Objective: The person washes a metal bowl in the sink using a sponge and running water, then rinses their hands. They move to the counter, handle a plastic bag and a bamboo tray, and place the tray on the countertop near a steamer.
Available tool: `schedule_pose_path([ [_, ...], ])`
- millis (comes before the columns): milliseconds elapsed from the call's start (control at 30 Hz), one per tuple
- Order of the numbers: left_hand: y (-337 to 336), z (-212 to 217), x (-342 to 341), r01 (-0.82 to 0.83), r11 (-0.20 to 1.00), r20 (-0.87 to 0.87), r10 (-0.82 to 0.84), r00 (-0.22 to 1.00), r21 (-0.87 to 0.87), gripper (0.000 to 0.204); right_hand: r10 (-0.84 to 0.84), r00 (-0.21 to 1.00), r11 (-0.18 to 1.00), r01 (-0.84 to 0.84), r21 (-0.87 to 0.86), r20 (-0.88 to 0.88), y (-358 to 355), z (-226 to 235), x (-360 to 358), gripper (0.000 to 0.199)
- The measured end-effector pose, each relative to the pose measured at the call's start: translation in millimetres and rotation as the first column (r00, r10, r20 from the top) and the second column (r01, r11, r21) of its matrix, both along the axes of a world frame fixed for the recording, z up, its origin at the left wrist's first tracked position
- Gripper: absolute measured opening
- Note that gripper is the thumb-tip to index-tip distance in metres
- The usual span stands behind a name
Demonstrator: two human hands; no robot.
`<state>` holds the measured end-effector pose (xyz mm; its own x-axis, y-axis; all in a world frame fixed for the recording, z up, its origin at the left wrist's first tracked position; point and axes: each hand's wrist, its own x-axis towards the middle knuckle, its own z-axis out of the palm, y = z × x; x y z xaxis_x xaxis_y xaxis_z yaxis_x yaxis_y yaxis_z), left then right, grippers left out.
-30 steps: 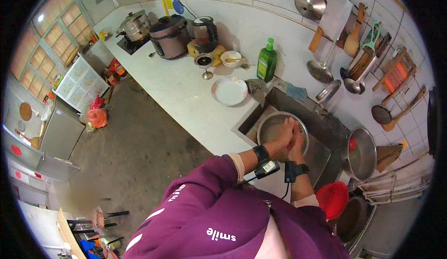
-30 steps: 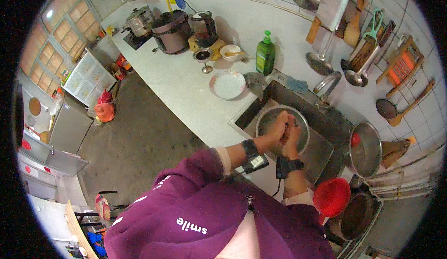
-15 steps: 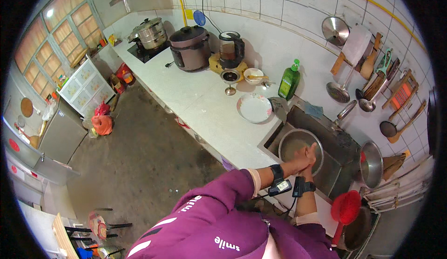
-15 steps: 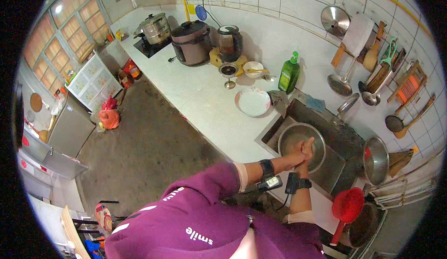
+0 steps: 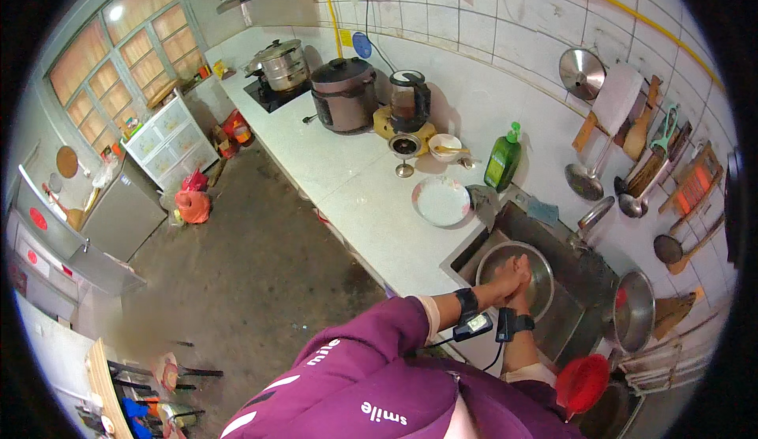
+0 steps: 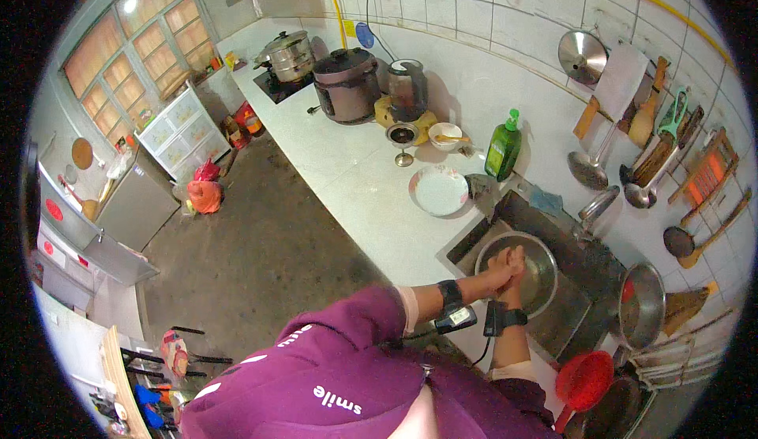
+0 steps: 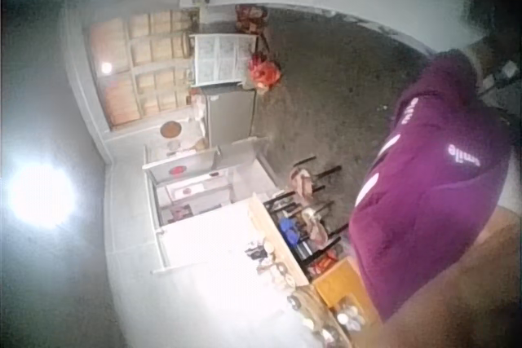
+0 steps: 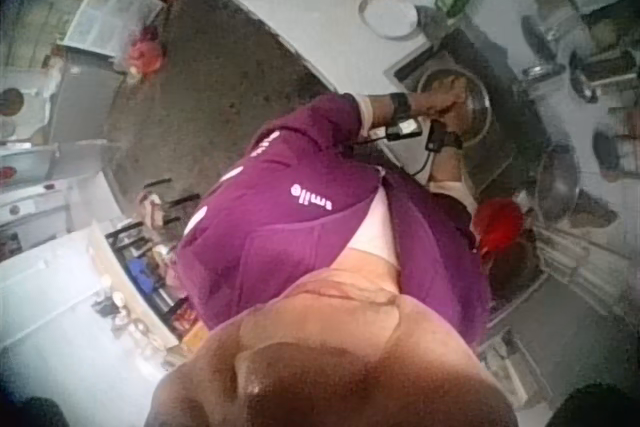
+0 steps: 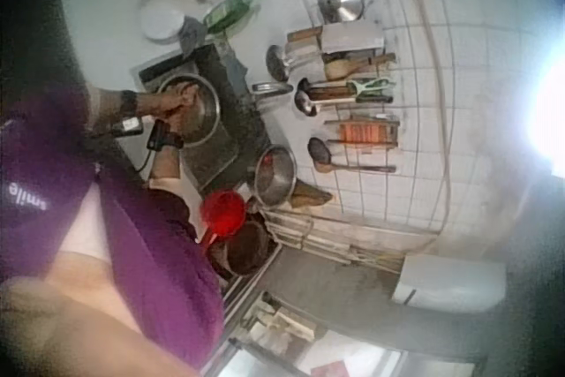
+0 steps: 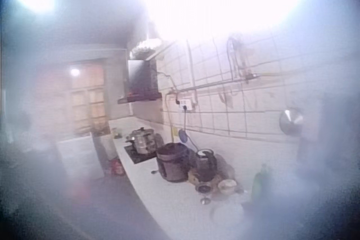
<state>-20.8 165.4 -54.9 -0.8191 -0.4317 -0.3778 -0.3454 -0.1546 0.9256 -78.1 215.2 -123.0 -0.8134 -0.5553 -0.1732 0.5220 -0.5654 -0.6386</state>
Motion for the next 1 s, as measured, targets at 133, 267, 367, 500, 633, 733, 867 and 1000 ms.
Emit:
schedule_pose_path([
  [133,5,-16,-19,-0.066,0.998,-0.078,0.066,0.995,0.000,0.075,0.016,1.000,0.999,-0.017,0.032,0.006,1,-16,-18,0.031],
  [267,10,-29,-21,-0.173,0.973,-0.057,0.184,0.981,0.152,0.078,0.046,0.998,0.996,-0.049,0.071,0.041,-3,-19,-13,0.032],
  [367,1,-36,-13,-0.153,0.976,-0.075,0.166,0.983,0.155,0.081,0.074,0.995,0.988,-0.083,0.126,0.073,-8,-8,3,0.034],
  [500,-14,-44,0,-0.258,0.966,0.028,0.258,0.966,-0.006,0.088,0.164,0.982,0.966,-0.179,0.185,0.094,-25,14,24,0.037],
  [633,-32,-50,19,-0.400,0.916,-0.012,0.401,0.916,0.024,0.086,0.225,0.958,0.955,-0.253,0.155,0.177,-43,24,34,0.039],
  [733,-54,-42,35,-0.402,0.879,-0.037,0.425,0.905,0.256,0.078,0.238,0.967,0.955,-0.250,0.157,0.092,-51,15,45,0.035],
  [867,-71,-15,62,-0.293,0.759,-0.220,0.493,0.842,0.581,0.033,0.266,0.964,0.956,-0.260,0.139,-0.028,-71,-12,51,0.033],
  [1000,-91,12,100,-0.208,0.746,-0.170,0.396,0.902,0.632,0.030,0.393,0.903,0.917,-0.372,0.140,-0.172,-96,-29,55,0.029],
])
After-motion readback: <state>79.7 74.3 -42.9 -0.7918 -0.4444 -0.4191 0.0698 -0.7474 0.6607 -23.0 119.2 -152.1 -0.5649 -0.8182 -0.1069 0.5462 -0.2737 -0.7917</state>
